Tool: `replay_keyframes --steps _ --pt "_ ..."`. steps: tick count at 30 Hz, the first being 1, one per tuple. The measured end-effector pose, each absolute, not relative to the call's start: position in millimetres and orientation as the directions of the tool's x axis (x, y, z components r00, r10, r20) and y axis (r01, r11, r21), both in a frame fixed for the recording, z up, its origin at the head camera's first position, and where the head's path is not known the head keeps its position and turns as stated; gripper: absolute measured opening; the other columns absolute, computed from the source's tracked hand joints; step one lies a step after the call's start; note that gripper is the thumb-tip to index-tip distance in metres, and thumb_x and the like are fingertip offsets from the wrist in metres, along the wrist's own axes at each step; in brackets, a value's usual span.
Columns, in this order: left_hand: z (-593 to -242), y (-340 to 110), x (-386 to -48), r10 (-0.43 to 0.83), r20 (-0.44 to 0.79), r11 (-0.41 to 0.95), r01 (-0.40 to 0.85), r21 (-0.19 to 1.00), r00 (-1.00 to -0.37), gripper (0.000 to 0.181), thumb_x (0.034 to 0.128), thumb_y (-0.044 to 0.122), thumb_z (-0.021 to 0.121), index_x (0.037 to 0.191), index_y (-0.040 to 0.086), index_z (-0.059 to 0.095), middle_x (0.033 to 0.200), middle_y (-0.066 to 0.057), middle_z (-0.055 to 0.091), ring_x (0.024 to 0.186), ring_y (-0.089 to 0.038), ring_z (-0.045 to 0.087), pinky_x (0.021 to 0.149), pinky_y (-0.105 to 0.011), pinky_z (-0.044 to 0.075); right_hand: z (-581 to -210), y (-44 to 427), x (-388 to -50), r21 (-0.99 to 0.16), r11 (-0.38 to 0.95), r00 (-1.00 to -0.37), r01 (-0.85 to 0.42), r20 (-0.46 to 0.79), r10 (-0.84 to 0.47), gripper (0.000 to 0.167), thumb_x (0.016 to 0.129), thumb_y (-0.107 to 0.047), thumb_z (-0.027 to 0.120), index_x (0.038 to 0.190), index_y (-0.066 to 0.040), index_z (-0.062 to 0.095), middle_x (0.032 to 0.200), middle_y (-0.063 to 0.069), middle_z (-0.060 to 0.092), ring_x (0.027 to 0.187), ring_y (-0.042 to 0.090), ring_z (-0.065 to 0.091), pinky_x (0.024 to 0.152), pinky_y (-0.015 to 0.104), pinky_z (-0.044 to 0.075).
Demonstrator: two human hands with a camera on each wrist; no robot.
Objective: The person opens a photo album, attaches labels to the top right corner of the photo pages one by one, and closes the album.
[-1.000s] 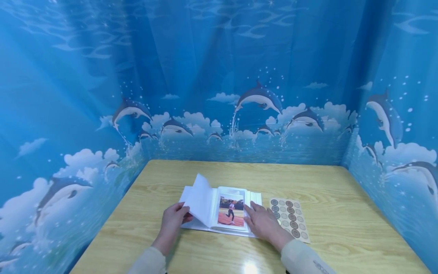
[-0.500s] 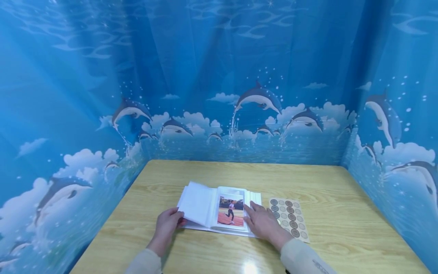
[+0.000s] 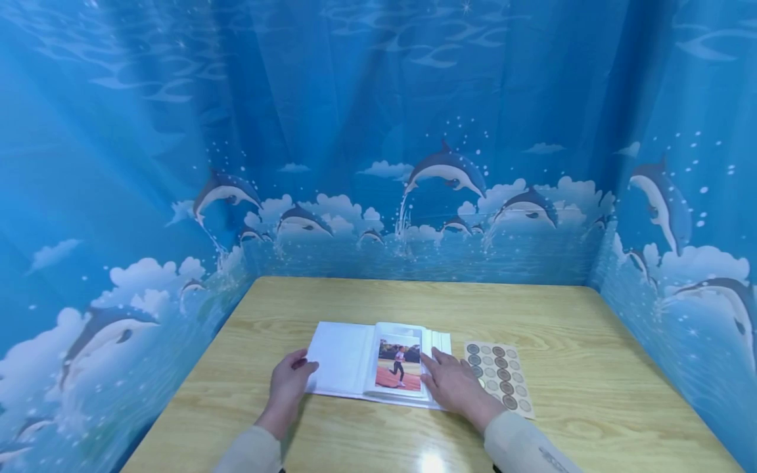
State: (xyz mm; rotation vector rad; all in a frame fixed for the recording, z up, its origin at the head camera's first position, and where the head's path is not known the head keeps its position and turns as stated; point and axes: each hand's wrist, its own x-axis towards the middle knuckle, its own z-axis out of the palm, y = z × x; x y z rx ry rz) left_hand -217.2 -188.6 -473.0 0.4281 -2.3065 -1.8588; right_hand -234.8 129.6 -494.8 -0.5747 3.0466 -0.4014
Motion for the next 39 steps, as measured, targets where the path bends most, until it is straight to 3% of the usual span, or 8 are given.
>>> replay_keyframes --steps 9,17,27,39 --pt "-464.7 -165.2 -223.3 -0.263 0.079 0.369 -0.025 0.929 -0.961 0.048 0.0892 0.009 0.069 0.131 -0.01 0.054 0.126 -0.031 0.057 0.118 -0.046 0.052 0.103 -0.056 0.042 -493.7 130.0 -236.4 -0.245 0.903 -0.933 -0.353 0.028 -0.358 0.054 0.102 -0.038 0.05 0.148 -0.01 0.047 0.152 0.022 0.039 0.137 0.041 0.04 0.109 0.066 0.03" --pt "-470.8 -132.7 -228.4 -0.035 0.217 0.531 0.166 0.831 -0.975 0.054 0.0874 0.018 0.075 0.13 -0.009 0.056 0.13 -0.029 0.057 0.121 -0.047 0.053 0.103 -0.057 0.042 -493.6 130.6 -237.6 -0.247 0.901 -0.932 -0.357 0.034 -0.36 0.054 0.102 -0.039 0.05 0.148 -0.01 0.047 0.152 0.022 0.039 0.137 0.042 0.04 0.109 0.066 0.031" --pt "-478.3 -99.6 -226.1 0.259 0.21 0.653 0.331 0.681 -0.943 0.062 0.0861 0.02 0.075 0.134 -0.01 0.052 0.138 -0.035 0.047 0.128 -0.05 0.045 0.109 -0.061 0.034 -493.4 130.1 -235.0 -0.255 0.895 -0.928 -0.365 0.028 -0.37 0.055 0.102 -0.04 0.05 0.148 -0.011 0.046 0.152 0.021 0.039 0.137 0.041 0.04 0.109 0.068 0.028" --pt "-487.7 -78.2 -222.5 0.331 0.124 0.741 0.339 0.58 -0.936 0.071 0.0859 0.031 0.076 0.142 -0.002 0.049 0.153 -0.029 0.031 0.141 -0.049 0.027 0.113 -0.061 0.027 -488.2 132.7 -231.5 -0.264 0.889 -0.925 -0.373 0.037 -0.377 0.054 0.102 -0.039 0.051 0.147 -0.01 0.047 0.152 0.021 0.039 0.136 0.042 0.041 0.109 0.068 0.028"
